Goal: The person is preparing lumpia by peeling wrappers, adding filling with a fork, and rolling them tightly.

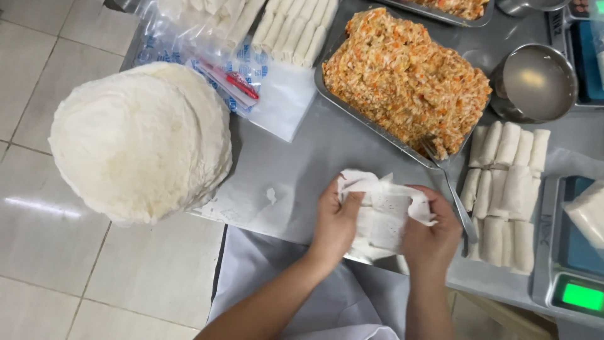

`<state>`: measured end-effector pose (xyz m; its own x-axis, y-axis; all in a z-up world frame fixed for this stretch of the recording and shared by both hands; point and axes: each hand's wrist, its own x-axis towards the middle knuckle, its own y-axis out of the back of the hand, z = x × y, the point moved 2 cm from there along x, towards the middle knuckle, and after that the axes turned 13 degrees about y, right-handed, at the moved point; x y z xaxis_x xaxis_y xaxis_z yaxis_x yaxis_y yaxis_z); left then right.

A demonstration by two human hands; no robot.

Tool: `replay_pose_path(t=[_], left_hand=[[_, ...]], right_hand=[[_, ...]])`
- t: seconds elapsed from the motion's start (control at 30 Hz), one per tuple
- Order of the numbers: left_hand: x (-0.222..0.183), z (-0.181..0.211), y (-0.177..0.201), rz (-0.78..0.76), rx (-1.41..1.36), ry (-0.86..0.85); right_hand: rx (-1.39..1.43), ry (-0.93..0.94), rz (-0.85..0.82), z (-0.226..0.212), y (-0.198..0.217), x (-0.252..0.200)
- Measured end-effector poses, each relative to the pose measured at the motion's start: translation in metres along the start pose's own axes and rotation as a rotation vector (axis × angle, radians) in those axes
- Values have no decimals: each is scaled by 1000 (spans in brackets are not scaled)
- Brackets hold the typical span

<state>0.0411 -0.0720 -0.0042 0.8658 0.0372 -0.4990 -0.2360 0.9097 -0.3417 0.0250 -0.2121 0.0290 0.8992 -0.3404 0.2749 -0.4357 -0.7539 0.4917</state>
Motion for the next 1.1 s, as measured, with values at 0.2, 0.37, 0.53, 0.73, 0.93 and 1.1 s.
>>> replay_pose_path(t=[0.2,0.37,0.53,0.73,0.93,1.1], left_hand=[[-7,33,51,44,17,-155],[-34,95,105,352,-58,-95],[-28,173,190,606,516,-27],[2,238,249,723,1096,-106],[-34,183,136,228,1371,-660],[-18,70,39,-490,875,-598]], right_hand=[[19,-178,14,14,17,-1],[-12,-234,154,12,7,4],[130,-463,22,24,-21,1],[-2,-480,-191,15,-8,3],[64,21,-521,-14,16,1],[107,228,-778,-17,55,7]])
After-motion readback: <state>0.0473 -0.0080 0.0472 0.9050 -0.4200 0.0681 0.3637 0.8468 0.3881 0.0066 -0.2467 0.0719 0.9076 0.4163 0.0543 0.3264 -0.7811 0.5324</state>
